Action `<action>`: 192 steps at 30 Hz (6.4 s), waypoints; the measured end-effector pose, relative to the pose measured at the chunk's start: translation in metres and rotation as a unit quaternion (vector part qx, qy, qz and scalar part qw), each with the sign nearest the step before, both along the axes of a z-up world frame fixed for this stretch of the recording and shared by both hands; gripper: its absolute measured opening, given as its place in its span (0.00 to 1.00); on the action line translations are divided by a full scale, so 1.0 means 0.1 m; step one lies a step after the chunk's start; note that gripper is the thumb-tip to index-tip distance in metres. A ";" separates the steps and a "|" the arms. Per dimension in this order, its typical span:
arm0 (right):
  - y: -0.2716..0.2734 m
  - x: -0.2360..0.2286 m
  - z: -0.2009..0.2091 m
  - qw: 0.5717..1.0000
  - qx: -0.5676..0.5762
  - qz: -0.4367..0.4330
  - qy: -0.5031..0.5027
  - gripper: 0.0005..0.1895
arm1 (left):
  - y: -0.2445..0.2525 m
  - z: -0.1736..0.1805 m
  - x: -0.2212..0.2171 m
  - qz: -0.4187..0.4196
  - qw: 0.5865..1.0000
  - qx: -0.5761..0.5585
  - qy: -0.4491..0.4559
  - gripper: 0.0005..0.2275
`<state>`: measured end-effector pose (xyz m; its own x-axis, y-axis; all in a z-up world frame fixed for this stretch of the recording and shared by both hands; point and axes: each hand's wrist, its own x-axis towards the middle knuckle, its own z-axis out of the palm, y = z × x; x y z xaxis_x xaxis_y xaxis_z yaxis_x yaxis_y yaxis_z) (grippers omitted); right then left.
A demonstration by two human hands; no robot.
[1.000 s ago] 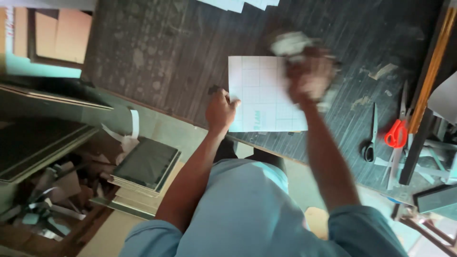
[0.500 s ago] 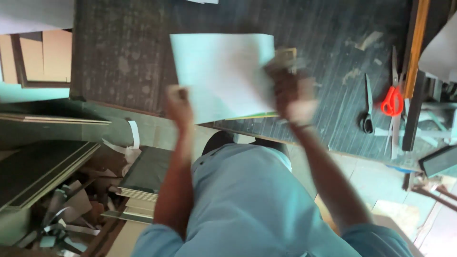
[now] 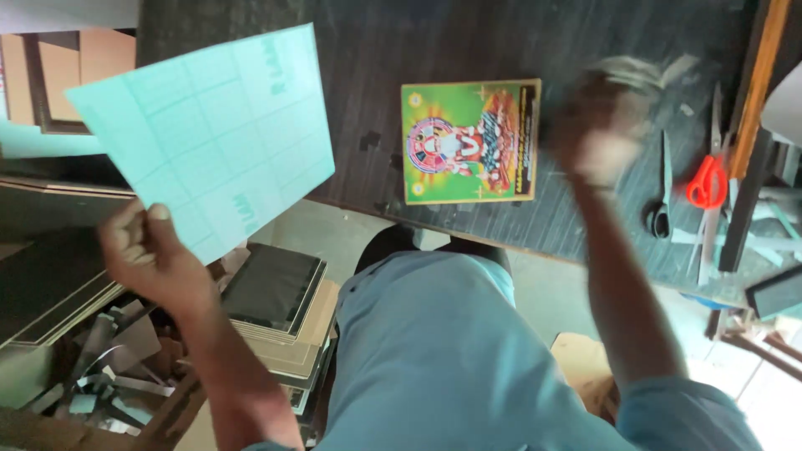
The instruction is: Applying a protective adhesive film to the covers of books or manuals using a squeegee and scissors.
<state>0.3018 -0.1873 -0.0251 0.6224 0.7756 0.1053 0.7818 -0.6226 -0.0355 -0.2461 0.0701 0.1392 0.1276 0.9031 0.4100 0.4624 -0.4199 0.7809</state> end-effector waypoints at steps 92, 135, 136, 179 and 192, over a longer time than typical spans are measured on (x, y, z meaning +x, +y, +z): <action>-1.19 -0.43 0.38 0.962 0.126 0.224 0.095 0.18 | -1.63 -1.44 3.84 -0.326 0.797 -0.150 0.485 0.71; -0.99 -0.39 0.41 0.956 0.157 0.222 0.112 0.14 | -1.93 -1.50 3.48 -0.314 0.881 -0.025 0.353 0.39; -0.97 -0.39 0.37 0.955 0.158 0.224 0.112 0.14 | -1.91 -1.49 3.48 -0.313 0.881 -0.025 0.353 0.39; 0.62 0.22 -0.02 0.973 0.191 0.112 -0.069 0.11 | -1.02 -1.51 3.95 -0.421 0.794 0.046 0.437 0.54; -0.33 -0.08 0.46 0.964 0.116 0.239 -0.007 0.07 | -1.10 -1.48 4.65 -0.156 0.946 0.088 0.270 0.16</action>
<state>0.2934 -0.2205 0.0204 0.1959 0.9284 0.3159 0.9791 -0.1669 -0.1165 0.2189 -0.0395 -0.0090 0.6111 0.7105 0.3490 0.6057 -0.7036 0.3717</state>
